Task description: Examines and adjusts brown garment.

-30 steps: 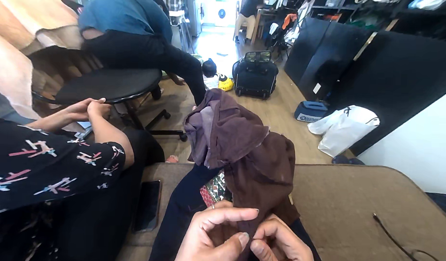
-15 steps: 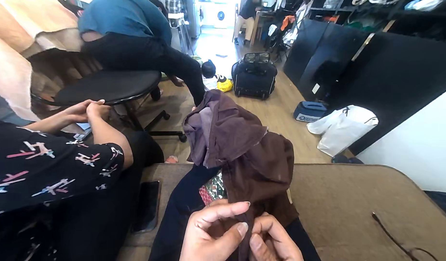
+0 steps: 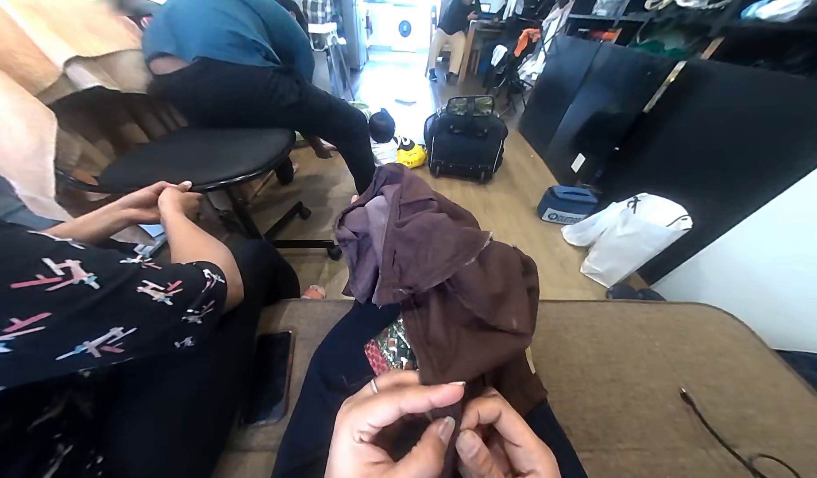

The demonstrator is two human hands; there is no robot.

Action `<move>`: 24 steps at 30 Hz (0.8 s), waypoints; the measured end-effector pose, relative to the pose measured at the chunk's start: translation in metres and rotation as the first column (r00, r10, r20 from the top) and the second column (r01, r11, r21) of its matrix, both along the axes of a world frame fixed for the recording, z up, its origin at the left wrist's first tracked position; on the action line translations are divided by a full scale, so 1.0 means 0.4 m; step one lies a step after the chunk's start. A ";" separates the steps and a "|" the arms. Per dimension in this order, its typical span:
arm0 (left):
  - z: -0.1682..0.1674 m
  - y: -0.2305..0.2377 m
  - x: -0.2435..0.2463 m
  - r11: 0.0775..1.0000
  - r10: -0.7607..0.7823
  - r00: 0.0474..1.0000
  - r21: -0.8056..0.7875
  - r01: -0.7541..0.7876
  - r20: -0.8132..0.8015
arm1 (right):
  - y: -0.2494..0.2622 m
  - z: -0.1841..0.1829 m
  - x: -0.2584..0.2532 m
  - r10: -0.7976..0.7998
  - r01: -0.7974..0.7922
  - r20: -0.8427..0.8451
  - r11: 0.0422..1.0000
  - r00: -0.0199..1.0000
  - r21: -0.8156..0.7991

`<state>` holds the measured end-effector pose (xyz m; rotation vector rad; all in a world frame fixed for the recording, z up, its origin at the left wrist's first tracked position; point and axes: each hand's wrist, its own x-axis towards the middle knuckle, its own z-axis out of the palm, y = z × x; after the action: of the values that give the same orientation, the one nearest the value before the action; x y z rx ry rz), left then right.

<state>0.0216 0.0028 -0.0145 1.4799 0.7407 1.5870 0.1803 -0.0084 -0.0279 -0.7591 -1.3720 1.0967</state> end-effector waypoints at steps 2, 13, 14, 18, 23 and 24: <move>0.001 0.003 -0.006 0.999 -0.048 0.999 -0.007 0.048 0.003 | 0.004 -0.006 0.002 -0.021 0.021 0.011 1.000 1.000 0.012; -0.004 0.014 -0.025 0.983 -0.182 0.977 0.012 0.184 -0.107 | 0.006 0.016 0.005 0.015 -0.030 -0.182 0.996 0.983 -0.082; -0.005 0.013 -0.025 0.988 -0.146 0.980 0.032 0.152 -0.134 | 0.011 0.014 0.010 -0.018 0.018 -0.100 1.000 0.995 0.001; -0.003 0.010 -0.015 0.987 -0.010 0.962 0.150 0.053 -0.272 | 0.023 0.035 0.042 -0.254 0.157 0.318 0.941 0.913 0.300; 0.001 0.006 -0.003 0.982 0.039 0.927 0.183 0.033 -0.374 | 0.018 0.070 0.075 -0.198 0.049 0.320 0.907 0.927 0.418; -0.003 0.010 -0.002 0.988 0.039 0.932 0.154 0.017 -0.360 | 0.017 0.090 0.093 -0.110 0.019 0.212 0.921 0.971 0.388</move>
<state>0.0210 0.0068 -0.0158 1.9177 0.8461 1.4197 0.2176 -0.0016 0.0079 -0.6484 -1.6836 0.6680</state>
